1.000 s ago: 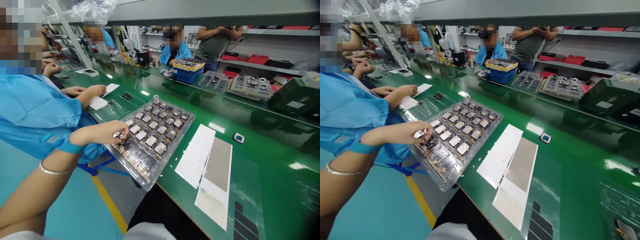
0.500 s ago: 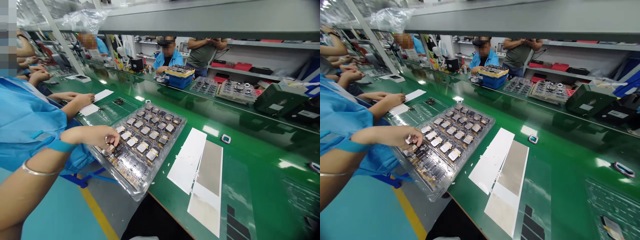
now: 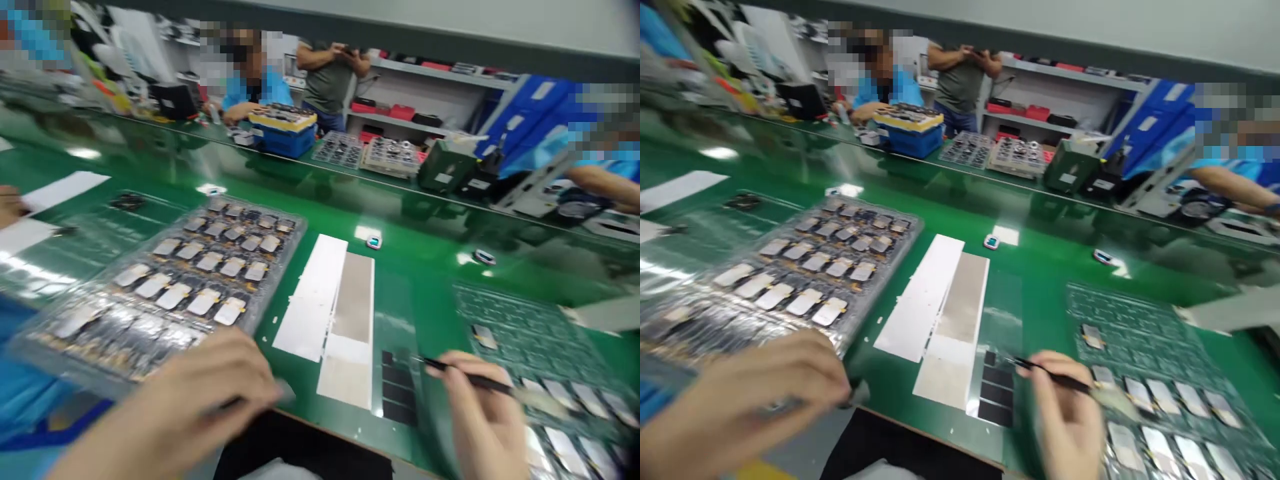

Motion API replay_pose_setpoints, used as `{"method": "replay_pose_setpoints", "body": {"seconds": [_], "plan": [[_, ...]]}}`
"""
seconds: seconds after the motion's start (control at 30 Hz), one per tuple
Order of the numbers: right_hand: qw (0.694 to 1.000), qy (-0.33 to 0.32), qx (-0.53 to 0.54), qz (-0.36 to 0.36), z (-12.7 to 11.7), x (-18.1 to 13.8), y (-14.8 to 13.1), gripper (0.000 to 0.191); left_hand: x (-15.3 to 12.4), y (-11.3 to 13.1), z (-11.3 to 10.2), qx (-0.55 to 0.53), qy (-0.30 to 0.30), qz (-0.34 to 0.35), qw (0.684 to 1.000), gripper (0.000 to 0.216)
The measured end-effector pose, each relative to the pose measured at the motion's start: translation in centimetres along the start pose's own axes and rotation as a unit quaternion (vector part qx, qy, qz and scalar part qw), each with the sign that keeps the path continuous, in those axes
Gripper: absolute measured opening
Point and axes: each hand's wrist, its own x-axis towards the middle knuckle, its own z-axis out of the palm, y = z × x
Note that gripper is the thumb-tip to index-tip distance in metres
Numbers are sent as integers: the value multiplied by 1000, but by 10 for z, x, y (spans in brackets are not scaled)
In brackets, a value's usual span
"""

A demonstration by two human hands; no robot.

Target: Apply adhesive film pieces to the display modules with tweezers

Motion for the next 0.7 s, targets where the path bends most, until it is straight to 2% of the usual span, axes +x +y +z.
{"method": "replay_pose_setpoints", "body": {"seconds": [0.03,0.07,0.13,0.23,0.33,0.47,0.7], "plan": [[999,-37,38,13,7,-1,5,28,6,8,25,-57,-43,6,997,21],[997,-47,64,22,13,-1,9,28,12,14,49,-96,-71,-6,993,20],[995,-52,77,33,22,-1,16,28,22,18,90,-132,-94,-50,986,19],[997,-37,63,41,21,-1,23,30,35,14,130,-135,-106,-65,983,16],[996,-40,58,54,14,-2,30,31,46,11,145,-117,-116,-30,986,15],[995,-49,59,71,13,-3,35,33,55,10,148,-74,-131,-8,989,24],[993,-44,65,87,16,-4,34,31,53,6,154,-41,-156,4,987,26]]}}
